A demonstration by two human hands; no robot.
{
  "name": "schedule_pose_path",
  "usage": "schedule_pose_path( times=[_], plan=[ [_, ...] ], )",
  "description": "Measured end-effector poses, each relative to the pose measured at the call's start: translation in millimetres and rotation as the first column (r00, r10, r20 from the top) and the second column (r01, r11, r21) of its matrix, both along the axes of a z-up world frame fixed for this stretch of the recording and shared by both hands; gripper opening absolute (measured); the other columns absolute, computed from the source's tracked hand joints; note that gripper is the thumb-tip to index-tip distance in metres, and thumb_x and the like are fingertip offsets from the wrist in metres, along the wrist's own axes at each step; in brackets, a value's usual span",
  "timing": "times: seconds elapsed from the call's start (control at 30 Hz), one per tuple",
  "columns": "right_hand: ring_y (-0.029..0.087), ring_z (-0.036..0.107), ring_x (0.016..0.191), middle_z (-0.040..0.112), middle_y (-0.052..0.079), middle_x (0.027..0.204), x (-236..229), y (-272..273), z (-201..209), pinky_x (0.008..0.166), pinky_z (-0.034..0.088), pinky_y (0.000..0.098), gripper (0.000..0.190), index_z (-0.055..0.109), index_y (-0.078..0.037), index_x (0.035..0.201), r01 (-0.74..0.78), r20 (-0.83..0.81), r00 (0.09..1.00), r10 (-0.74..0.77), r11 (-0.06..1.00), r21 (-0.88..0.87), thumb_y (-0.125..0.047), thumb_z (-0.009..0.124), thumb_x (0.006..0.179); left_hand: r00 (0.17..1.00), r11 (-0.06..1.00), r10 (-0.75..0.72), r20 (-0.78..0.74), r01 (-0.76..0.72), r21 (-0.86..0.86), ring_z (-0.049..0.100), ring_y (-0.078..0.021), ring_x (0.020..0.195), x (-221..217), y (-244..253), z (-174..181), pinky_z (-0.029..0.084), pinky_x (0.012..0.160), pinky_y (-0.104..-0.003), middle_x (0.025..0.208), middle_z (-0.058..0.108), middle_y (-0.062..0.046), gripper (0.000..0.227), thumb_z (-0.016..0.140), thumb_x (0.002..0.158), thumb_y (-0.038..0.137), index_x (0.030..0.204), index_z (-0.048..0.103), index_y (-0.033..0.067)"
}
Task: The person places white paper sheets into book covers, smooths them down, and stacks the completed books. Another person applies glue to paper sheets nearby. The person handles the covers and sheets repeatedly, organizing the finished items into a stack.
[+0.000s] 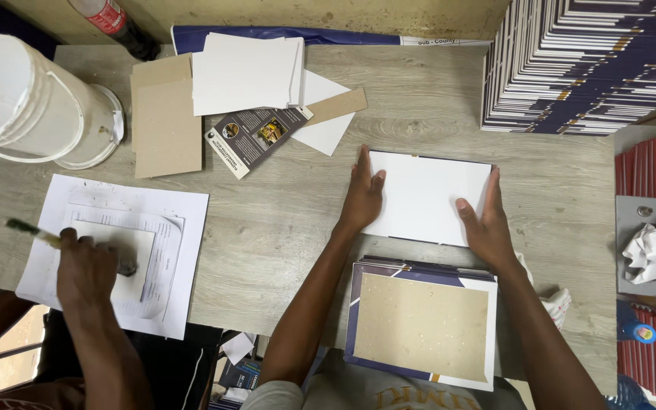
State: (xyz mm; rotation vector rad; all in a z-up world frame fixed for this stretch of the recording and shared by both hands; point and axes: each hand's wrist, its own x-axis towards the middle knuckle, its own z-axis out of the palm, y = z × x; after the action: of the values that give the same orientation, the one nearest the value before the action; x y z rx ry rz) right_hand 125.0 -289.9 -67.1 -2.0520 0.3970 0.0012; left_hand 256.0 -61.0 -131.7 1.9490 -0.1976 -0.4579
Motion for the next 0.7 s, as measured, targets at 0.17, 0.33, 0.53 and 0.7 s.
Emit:
schedule_pose_path(
  times=[0.17,0.33,0.53,0.7],
  plan=[
    [0.051,0.006,0.164,0.002,0.032,0.179,1,0,6,0.131,0.01,0.0687,0.107,-0.003,0.0,0.172,0.034,-0.021,0.999,-0.032,0.995,0.097,-0.068,0.041,0.103,0.981,0.907,0.074,-0.181,-0.141,-0.396,0.003,-0.0486,0.165,-14,13,49,0.007,0.137,-0.06,0.181,0.008,-0.025,0.071,0.043,0.117,0.025,0.175,0.006,0.0086],
    [0.049,0.006,0.165,0.003,0.029,0.18,-1,1,-5,0.133,0.008,0.0654,0.091,-0.001,-0.002,0.173,0.038,-0.002,0.999,-0.038,0.996,0.081,-0.055,0.038,0.111,0.966,0.935,0.082,-0.247,-0.16,-0.316,0.006,-0.0376,0.167,-7,8,31,0.01,0.138,-0.054,0.183,0.005,-0.018,0.07,0.045,0.117,0.028,0.176,0.01,0.0142],
    [0.05,0.005,0.164,0.003,0.031,0.179,-4,-4,-9,0.132,0.007,0.0663,0.087,-0.001,-0.001,0.173,0.02,0.02,1.0,-0.022,0.997,0.07,-0.05,0.039,0.113,0.97,0.949,0.115,-0.213,-0.171,-0.266,0.003,-0.0385,0.168,-6,3,29,0.009,0.137,-0.054,0.183,0.004,-0.019,0.068,0.05,0.115,0.023,0.173,0.021,0.0051],
    [0.05,0.006,0.165,0.005,0.03,0.179,-7,-5,-12,0.133,0.007,0.0646,0.088,0.0,0.001,0.173,0.012,0.018,1.0,-0.013,0.999,0.036,-0.05,0.039,0.112,0.961,0.935,0.139,-0.239,-0.207,-0.289,0.009,-0.0418,0.167,-9,2,26,0.011,0.137,-0.056,0.181,0.013,-0.021,0.062,0.049,0.115,0.019,0.171,0.028,0.0019]
  ],
)
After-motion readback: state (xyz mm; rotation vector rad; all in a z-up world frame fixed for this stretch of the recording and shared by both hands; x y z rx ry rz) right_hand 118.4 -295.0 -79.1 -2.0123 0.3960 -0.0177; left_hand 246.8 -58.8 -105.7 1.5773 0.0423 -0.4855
